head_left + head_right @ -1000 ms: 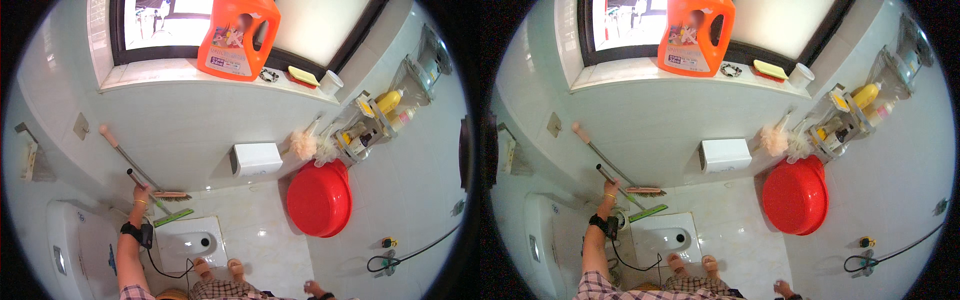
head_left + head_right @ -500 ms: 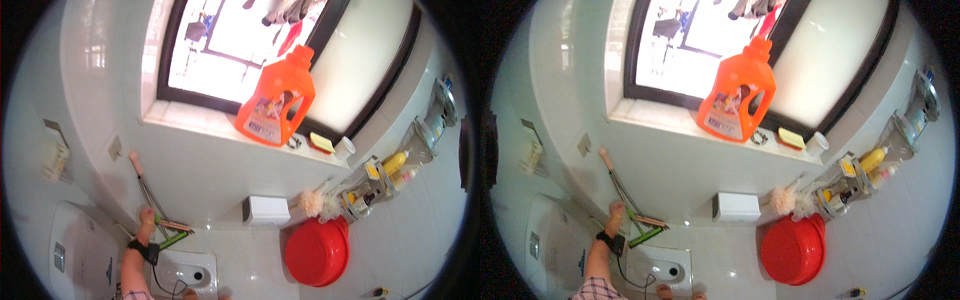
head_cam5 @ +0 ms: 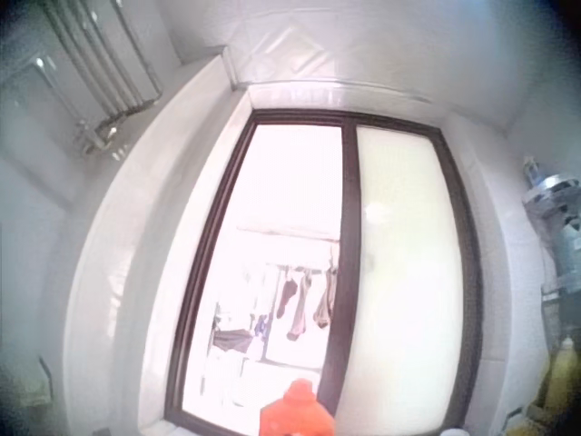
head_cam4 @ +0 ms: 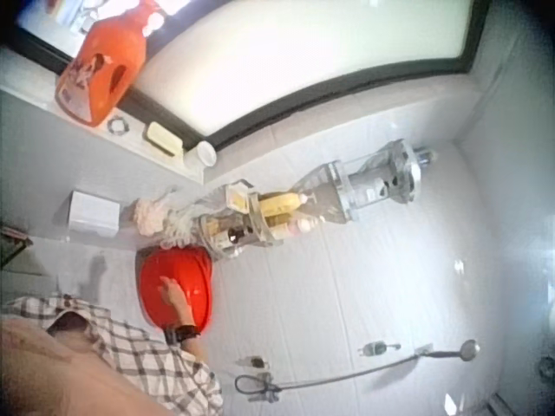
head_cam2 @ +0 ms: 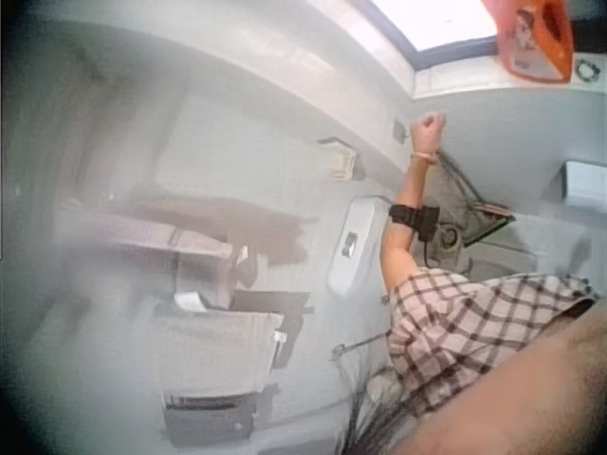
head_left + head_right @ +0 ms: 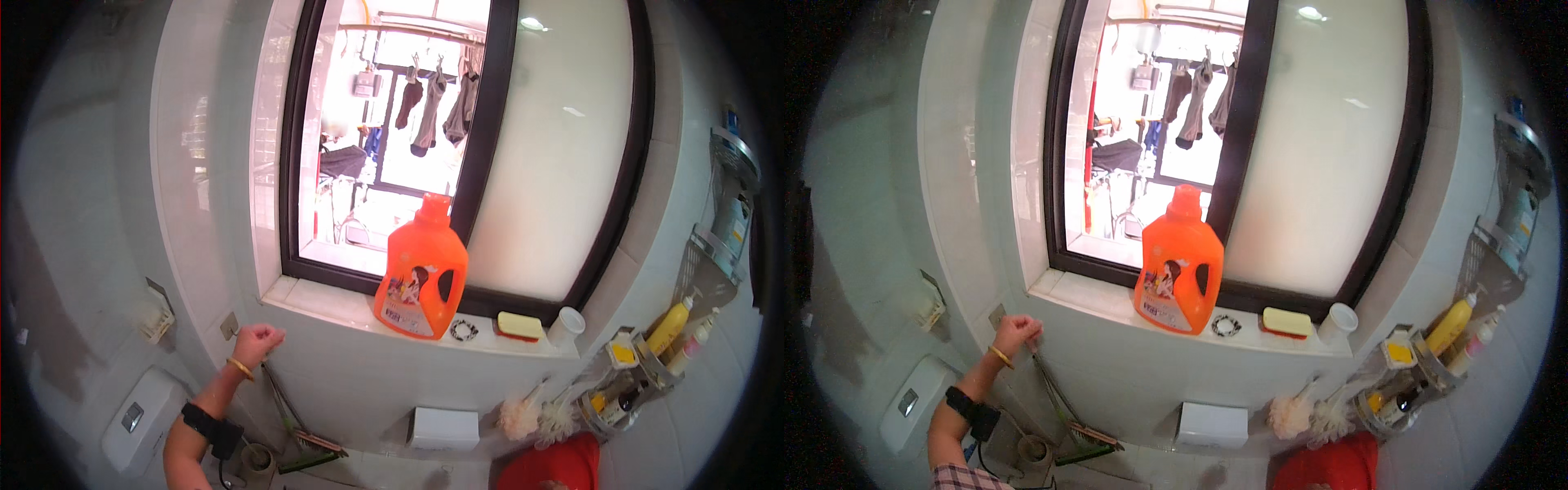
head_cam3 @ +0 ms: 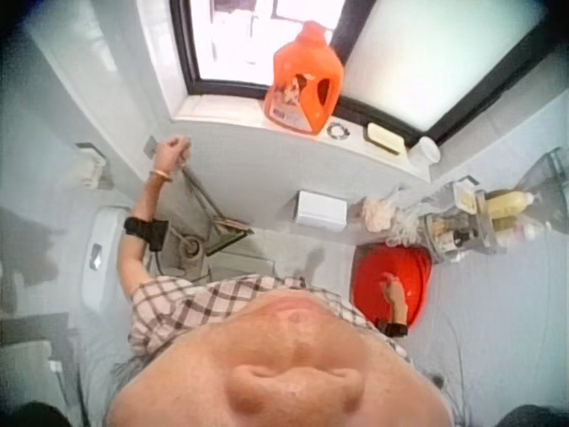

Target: The person cleans a bathroom floor and fixtures, using a squeegee, a brush, and a hand sprayer to scrub a squat toilet and sweep water across the tiles. They then carry a bucket of laundry to a balcony area, handle clothes on a drying rack, and walk into an adjacent room.

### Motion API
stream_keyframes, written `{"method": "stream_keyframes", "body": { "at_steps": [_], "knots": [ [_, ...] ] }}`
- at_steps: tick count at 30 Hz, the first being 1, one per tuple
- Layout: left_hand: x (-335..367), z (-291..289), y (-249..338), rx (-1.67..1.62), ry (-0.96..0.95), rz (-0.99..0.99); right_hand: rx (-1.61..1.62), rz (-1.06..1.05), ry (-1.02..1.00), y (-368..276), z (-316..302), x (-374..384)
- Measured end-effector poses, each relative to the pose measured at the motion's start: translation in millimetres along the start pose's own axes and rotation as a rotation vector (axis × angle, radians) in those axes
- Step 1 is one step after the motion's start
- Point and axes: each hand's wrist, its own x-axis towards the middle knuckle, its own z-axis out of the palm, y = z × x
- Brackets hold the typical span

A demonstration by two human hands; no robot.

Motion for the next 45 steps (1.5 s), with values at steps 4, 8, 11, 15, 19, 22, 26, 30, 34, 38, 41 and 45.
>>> {"method": "stream_keyframes", "body": {
  "at_steps": [4,8,11,15,19,22,26,30,34,38,41,45],
  "knots": [
    [20,30,94,0.015,0.048,0.183,-0.210,-0.232,0.041,26,-75,82],
    [33,48,131,0.086,0.010,0.289,-0.394,-0.339,0.119,-79,-199,148],
    [51,60,156,0.317,-0.012,0.354,-0.477,-0.551,0.304,-146,-256,197],
    [102,69,180,0.378,-0.029,0.430,-0.463,-0.768,0.436,-266,-304,239],
    [172,85,220,0.377,-0.048,0.633,-0.597,-0.963,0.593,-358,-325,263],
    [233,89,241,0.325,-0.076,0.729,-0.757,-1.115,0.820,-430,-327,303],
    [298,113,267,0.097,-0.163,0.774,-0.816,-1.302,1.009,-474,-330,359],
    [340,137,284,0.067,-0.174,0.814,-0.861,-1.205,1.011,-473,-333,381],
    [374,143,297,0.003,-0.155,0.865,-0.848,-1.169,0.966,-476,-331,380],
    [399,149,335,-0.029,-0.136,0.904,-0.835,-1.176,0.951,-475,-331,379],
    [407,153,368,-0.073,-0.111,0.904,-0.807,-1.216,0.969,-476,-332,381],
    [428,184,415,-0.139,-0.112,0.846,-0.845,-1.158,1.038,-471,-333,382]
  ]
}}
